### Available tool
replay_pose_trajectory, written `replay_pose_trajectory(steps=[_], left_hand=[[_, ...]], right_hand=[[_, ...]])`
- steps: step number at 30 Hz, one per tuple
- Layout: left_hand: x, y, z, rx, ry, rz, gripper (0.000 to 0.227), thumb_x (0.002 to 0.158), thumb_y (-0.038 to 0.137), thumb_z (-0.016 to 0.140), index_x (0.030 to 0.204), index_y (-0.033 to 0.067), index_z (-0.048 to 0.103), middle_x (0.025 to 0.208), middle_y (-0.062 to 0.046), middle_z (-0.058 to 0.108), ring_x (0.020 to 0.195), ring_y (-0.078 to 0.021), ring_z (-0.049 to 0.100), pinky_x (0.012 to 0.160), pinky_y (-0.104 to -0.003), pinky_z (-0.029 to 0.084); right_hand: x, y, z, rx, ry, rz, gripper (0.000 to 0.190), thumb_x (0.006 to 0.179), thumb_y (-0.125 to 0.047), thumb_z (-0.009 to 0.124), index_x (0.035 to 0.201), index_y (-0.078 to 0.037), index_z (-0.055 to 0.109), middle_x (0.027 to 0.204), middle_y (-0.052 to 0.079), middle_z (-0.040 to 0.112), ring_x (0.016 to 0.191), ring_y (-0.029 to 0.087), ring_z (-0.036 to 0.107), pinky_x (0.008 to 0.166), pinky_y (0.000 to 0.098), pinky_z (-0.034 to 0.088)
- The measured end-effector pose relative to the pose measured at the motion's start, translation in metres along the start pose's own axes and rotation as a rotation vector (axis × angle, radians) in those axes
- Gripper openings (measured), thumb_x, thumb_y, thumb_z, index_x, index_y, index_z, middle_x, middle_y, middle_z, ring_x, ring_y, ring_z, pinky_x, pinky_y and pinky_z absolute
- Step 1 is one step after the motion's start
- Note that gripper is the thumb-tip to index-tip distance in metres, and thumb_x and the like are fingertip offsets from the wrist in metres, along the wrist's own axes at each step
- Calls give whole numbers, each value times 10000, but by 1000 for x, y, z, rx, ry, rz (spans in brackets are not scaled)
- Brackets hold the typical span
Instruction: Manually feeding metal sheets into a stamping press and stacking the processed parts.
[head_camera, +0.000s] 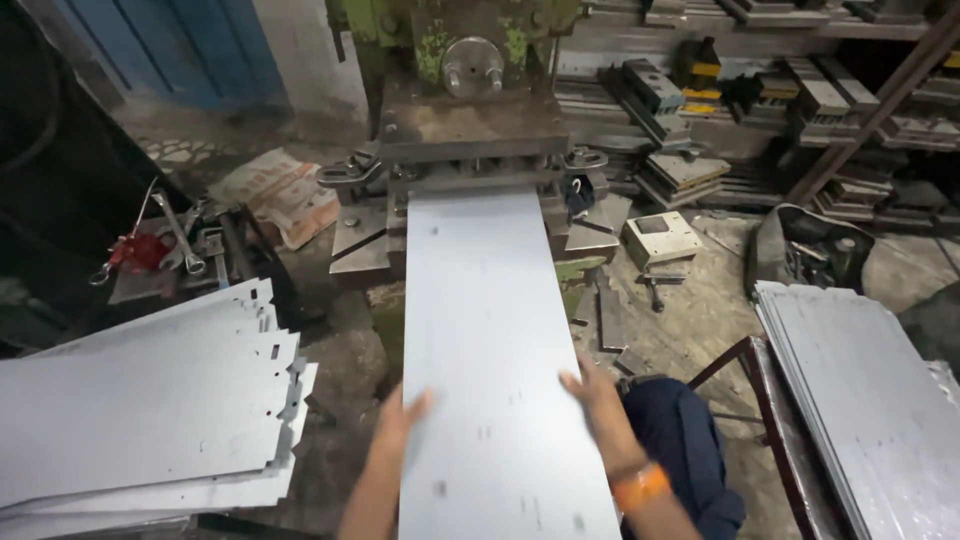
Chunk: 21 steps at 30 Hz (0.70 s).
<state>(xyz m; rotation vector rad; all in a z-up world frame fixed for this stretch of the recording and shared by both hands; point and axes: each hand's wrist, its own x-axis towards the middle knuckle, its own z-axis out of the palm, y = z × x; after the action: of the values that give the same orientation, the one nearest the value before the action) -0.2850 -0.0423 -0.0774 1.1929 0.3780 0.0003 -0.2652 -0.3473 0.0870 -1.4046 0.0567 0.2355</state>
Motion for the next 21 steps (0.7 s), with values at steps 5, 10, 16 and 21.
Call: replay_pose_trajectory(steps=[5,10,16,21], left_hand=[[-130,21,30,-56,147,-163,520,852,-20,701,1359,-104,624,1165,-256,747,974,-281,660,909,-348,483],[-136,44,46,18,149,-245,547,850,39,670,1379,-86,605,1212,-274,733,1042,-316,665,971,-373,463],[-102,53,36,205,186,-50,450,835,54,715,1263,-77,664,1048,-208,757,847,-247,671,797,-323,533],[-85,69,-19,739,563,524,532,739,-52,622,1234,138,651,1177,-28,641,1051,-210,625,932,-346,538]], right_hand=[[-66,48,-27,247,82,192,664,840,20,601,1492,60,482,1347,303,650,1105,344,621,946,372,437],[-62,44,-23,205,102,229,598,857,57,552,1454,85,520,1313,312,677,1059,328,638,929,349,441],[-1,86,-40,84,91,75,503,841,66,641,1341,105,603,1098,221,741,850,242,671,786,273,501],[14,61,8,-1375,400,-425,487,768,-143,666,1227,-57,528,1175,193,514,950,436,618,677,512,574]])
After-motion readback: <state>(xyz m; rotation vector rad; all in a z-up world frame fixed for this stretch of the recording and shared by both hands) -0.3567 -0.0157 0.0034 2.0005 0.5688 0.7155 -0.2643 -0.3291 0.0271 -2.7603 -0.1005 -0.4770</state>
